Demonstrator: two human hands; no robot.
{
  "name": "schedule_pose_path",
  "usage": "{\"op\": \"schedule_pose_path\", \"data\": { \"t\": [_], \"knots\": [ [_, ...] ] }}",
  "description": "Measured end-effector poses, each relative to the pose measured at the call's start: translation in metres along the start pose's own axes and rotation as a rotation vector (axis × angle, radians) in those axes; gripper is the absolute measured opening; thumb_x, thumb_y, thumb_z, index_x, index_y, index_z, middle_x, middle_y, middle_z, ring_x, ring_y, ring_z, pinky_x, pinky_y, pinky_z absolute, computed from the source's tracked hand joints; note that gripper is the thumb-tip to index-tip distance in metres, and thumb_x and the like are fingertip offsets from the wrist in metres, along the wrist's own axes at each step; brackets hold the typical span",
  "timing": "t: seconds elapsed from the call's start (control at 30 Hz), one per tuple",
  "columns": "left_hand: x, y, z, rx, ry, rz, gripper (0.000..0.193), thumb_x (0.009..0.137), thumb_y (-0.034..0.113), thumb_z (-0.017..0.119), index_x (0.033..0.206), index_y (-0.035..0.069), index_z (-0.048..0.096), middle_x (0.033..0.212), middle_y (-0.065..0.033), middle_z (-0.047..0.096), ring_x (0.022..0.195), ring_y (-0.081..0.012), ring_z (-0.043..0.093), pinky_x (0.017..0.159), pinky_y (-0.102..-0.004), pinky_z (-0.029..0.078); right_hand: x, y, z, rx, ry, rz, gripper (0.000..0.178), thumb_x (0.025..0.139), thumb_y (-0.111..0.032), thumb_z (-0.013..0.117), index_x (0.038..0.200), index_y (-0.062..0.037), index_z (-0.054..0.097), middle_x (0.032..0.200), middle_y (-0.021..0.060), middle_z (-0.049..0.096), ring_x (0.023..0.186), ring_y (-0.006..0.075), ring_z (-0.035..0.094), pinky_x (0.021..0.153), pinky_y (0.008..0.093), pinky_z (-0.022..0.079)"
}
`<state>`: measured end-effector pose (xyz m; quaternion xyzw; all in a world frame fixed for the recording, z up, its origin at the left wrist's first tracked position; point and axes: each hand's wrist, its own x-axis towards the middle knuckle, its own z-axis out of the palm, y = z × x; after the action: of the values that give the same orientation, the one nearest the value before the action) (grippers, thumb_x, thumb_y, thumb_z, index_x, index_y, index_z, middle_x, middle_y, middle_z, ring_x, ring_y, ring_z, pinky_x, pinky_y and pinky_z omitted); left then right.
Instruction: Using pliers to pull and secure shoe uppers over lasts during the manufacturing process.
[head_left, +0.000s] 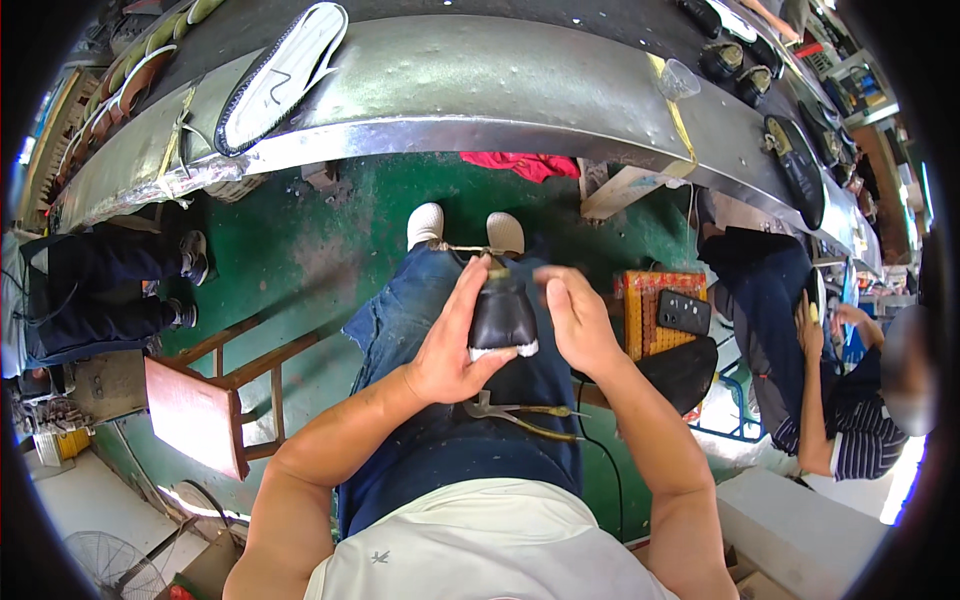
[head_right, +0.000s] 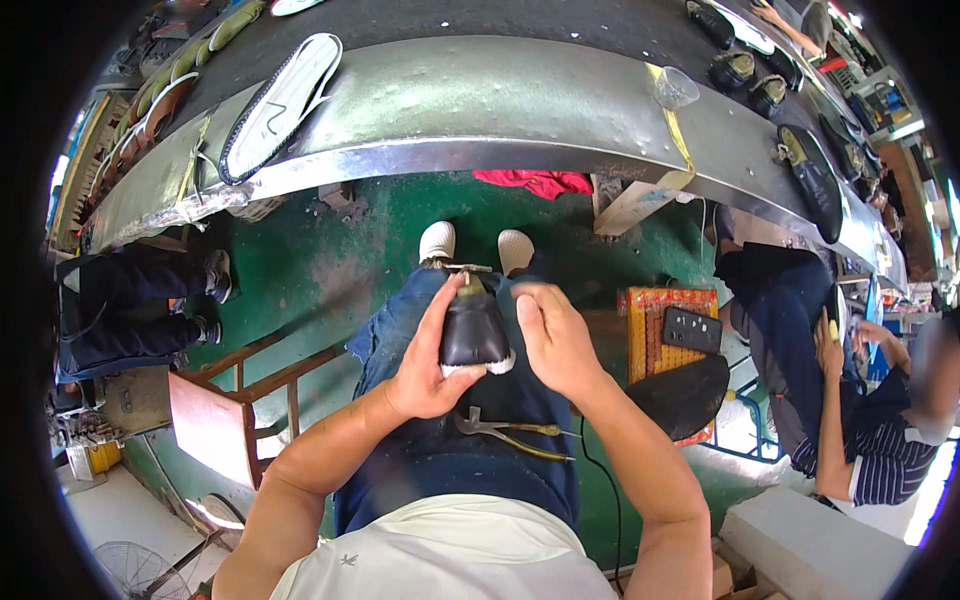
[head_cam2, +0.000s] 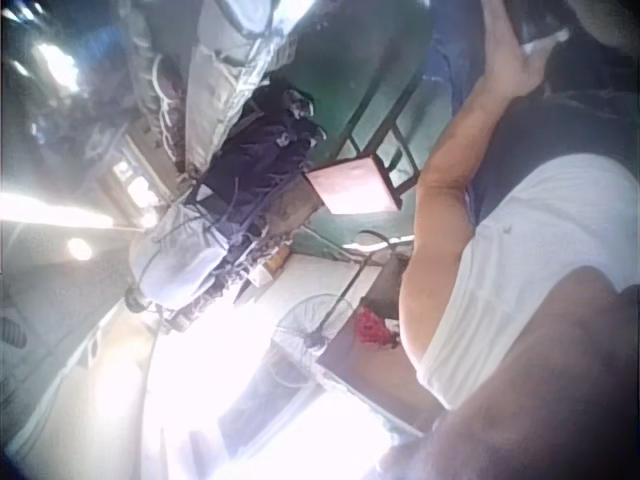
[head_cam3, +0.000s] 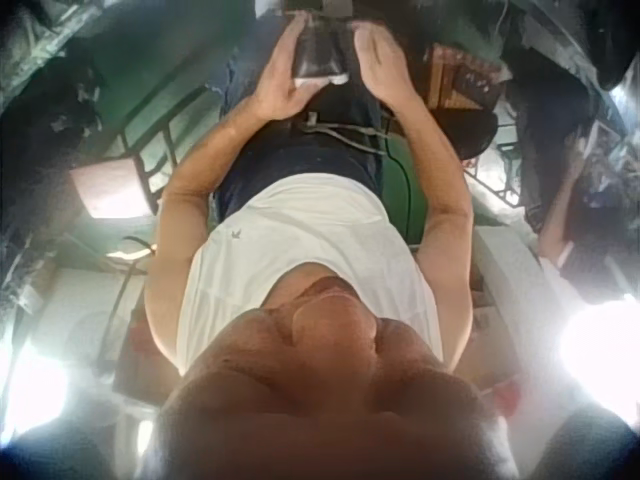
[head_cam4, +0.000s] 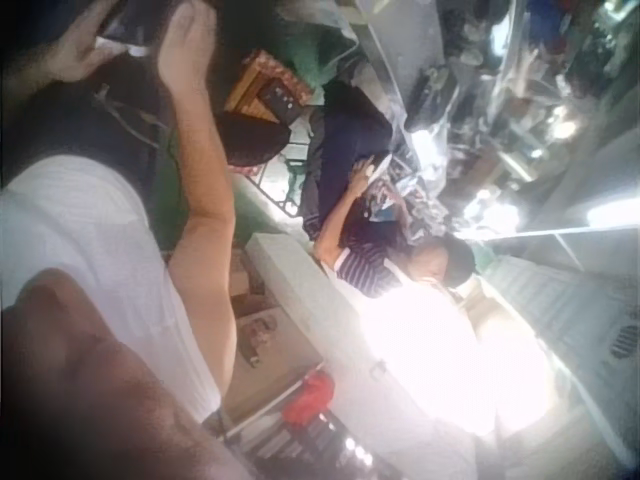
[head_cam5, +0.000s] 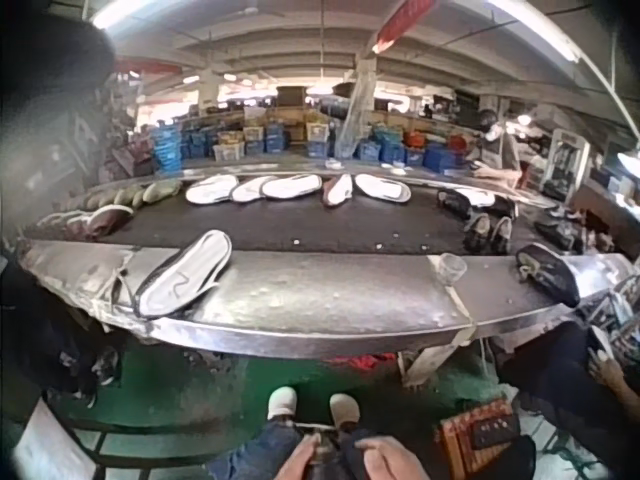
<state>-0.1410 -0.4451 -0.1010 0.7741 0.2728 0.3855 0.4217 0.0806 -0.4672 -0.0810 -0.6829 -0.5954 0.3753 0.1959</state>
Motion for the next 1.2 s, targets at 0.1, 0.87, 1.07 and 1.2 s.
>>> {"op": "schedule_pose_path", "data": {
  "t": [0.1,0.87,1.07,1.2],
  "knots": [
    [-0.005,-0.007,0.005,0.044,0.077,0.137,0.093,0.081,0.015,0.08,0.154,-0.005,0.026,0.157,-0.0335,0.029,0.146,-0.0527,0.031,0.12,-0.0548,0.027,-0.006,-0.028,-0.003,0.28,0.245,-0.565,0.027,0.099,-0.013,0.06,0.123,-0.0017,0.065,0.117,0.018,0.062,0.106,0.0332,0.063,0.089,0.0388,0.052],
    [0.015,-0.03,0.001,0.23,0.167,0.141,0.097,0.069,0.011,0.089,0.152,0.008,0.039,0.152,-0.026,0.041,0.14,-0.052,0.037,0.115,-0.056,0.034,0.051,-0.033,-0.037,0.279,-0.345,-0.606,0.093,0.077,-0.031,0.088,0.148,-0.0024,0.035,0.137,0.0234,0.054,0.127,0.0406,0.055,0.106,0.0431,0.045],
    [-0.007,-0.055,0.008,-0.183,-0.016,-0.355,0.112,0.078,0.01,0.087,0.162,0.008,0.013,0.153,-0.0223,0.043,0.143,-0.0374,0.044,0.116,-0.0445,0.039,0.034,-0.049,-0.021,0.095,-0.158,-0.538,0.096,0.07,-0.023,0.09,0.148,-0.0016,0.038,0.138,0.0251,0.053,0.125,0.0418,0.057,0.104,0.0444,0.048],
    [-0.004,-0.043,0.001,-0.316,0.078,-0.575,0.1,0.084,0.01,0.083,0.161,0.005,0.019,0.148,-0.0176,0.052,0.135,-0.0247,0.054,0.111,-0.0356,0.044,-0.034,-0.001,-0.005,-0.114,0.113,-0.433,0.091,0.072,-0.035,0.089,0.141,0.0033,0.043,0.138,0.0249,0.051,0.126,0.0437,0.053,0.107,0.0463,0.044]
  ]
}}
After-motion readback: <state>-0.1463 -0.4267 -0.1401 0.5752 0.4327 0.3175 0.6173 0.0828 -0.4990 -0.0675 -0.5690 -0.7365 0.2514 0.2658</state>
